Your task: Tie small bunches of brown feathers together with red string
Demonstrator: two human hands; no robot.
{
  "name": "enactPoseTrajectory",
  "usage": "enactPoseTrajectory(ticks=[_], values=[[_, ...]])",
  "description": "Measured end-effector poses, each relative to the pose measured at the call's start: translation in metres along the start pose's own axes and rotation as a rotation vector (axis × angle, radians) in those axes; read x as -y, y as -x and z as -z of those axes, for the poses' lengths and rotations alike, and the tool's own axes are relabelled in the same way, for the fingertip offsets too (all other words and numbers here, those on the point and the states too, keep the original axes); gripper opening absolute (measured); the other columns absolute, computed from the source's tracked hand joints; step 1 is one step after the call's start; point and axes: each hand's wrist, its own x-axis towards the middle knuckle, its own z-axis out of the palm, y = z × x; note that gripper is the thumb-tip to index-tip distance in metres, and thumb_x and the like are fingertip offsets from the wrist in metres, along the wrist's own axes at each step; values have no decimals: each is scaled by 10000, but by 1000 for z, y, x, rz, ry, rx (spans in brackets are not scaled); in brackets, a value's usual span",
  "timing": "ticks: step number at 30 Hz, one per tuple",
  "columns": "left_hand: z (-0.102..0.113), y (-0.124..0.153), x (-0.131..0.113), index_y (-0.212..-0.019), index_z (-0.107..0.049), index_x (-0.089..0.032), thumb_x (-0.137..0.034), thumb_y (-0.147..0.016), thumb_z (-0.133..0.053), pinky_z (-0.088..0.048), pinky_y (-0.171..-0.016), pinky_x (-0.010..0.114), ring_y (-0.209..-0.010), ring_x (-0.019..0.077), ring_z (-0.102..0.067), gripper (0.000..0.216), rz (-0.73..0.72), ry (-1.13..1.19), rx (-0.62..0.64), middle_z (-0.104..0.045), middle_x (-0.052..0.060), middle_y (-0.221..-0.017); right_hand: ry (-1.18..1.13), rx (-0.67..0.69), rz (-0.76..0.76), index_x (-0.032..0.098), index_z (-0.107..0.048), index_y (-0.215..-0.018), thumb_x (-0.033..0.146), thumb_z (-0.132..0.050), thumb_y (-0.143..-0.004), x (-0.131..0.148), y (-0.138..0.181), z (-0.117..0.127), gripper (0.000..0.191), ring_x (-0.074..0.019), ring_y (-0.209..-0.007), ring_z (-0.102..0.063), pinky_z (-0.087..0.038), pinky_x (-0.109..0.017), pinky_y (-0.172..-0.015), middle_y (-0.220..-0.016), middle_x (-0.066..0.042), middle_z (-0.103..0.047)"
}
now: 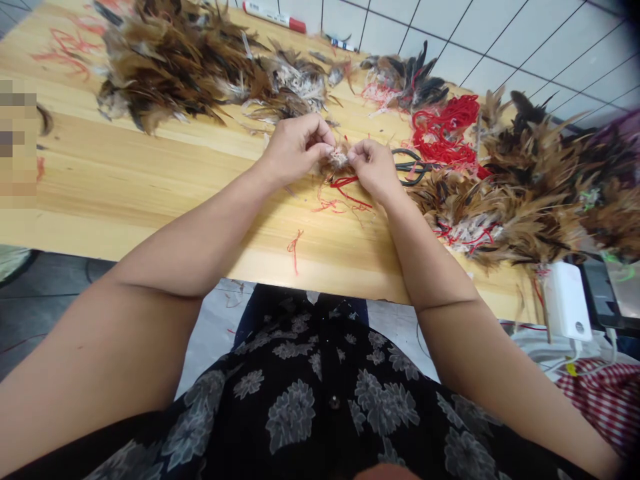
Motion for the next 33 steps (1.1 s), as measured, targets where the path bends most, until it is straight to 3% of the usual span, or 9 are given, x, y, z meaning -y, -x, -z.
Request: enactPoseTrajectory(ticks=[3, 6, 10, 15, 17, 21, 25, 28, 33], values=[[-6, -3, 6, -932, -746, -327, -515, -964, -902, -573, -860, 500, -848, 259, -674, 247, -58, 12, -58, -788, -10, -876, -283, 148, -224, 208, -666, -862, 442, -845, -1123, 18, 12, 11, 393, -90, -639, -438, -431, -206, -594, -699, 45, -541], [-10, -4, 6, -919, -740, -348, -543, -980, -887, -600, -879, 512, -879, 269, -711, 252, -141, 9, -90, -811, -8, -902, -614, 373, -452, 193, -665, -889, 592, -832, -1127, 44, 24, 23, 494, -40, -526, -293, -223, -163, -450, -660, 69, -507], [-12, -2, -3, -969, -787, -332, -581, -1048, -846, -644, -960, 550, -993, 316, -781, 268, -266, 3, -15, -857, 46, -993, -887, 435, -639, 182, -626, -936, 441, -806, -1170, 70, 34, 32, 393, 6, -485, -240, -152, -101, -434, -684, 86, -556], [-14, -3, -13, -975, -829, -333, -607, -1088, -817, -644, -889, 527, -970, 294, -791, 297, -518, 103, -10, -874, 56, -1031, -1051, 278, -686, 216, -502, -894, 186, -713, -1193, 75, 40, 31, 367, 0, -470, -231, -175, -73, -459, -605, 145, -395], [-13, -1, -19, -984, -825, -319, -605, -1105, -805, -622, -904, 496, -977, 271, -765, 311, -467, 109, -32, -864, 44, -1028, -1068, 188, -667, 224, -488, -884, 166, -724, -1184, 72, 40, 31, 386, -6, -474, -230, -176, -76, -458, -593, 154, -347], [-9, 4, -27, -918, -759, -294, -696, -1016, -846, -565, -935, 467, -942, 258, -688, 423, -177, 75, -22, -820, 26, -974, -1051, 59, -641, 226, -498, -868, 214, -813, -1146, 69, 41, 32, 421, -10, -491, -244, -206, -87, -463, -600, 151, -361], [-13, 7, -28, -933, -748, -277, -748, -943, -906, -495, -809, 425, -805, 236, -612, 497, -5, 150, 110, -697, 5, -816, -975, 34, -590, 235, -527, -887, 294, -990, -1025, 69, 49, 34, 487, -16, -504, -264, -226, -108, -466, -595, 159, -362], [-20, 11, -27, -966, -760, -256, -653, -913, -986, -491, -775, 400, -770, 234, -646, 460, 62, 234, 229, -668, 1, -776, -922, 18, -569, 242, -533, -891, 333, -1063, -951, 68, 57, 30, 541, -19, -519, -234, -215, -130, -470, -598, 166, -370], [-27, 14, -30, -979, -768, -239, -350, -879, -998, -568, -785, 372, -787, 217, -690, 275, 102, 278, 240, -765, 15, -887, -945, -29, -510, 250, -569, -901, 408, -1144, -839, 68, 63, 15, 599, -31, -542, -267, -222, -161, -472, -624, 156, -401]])
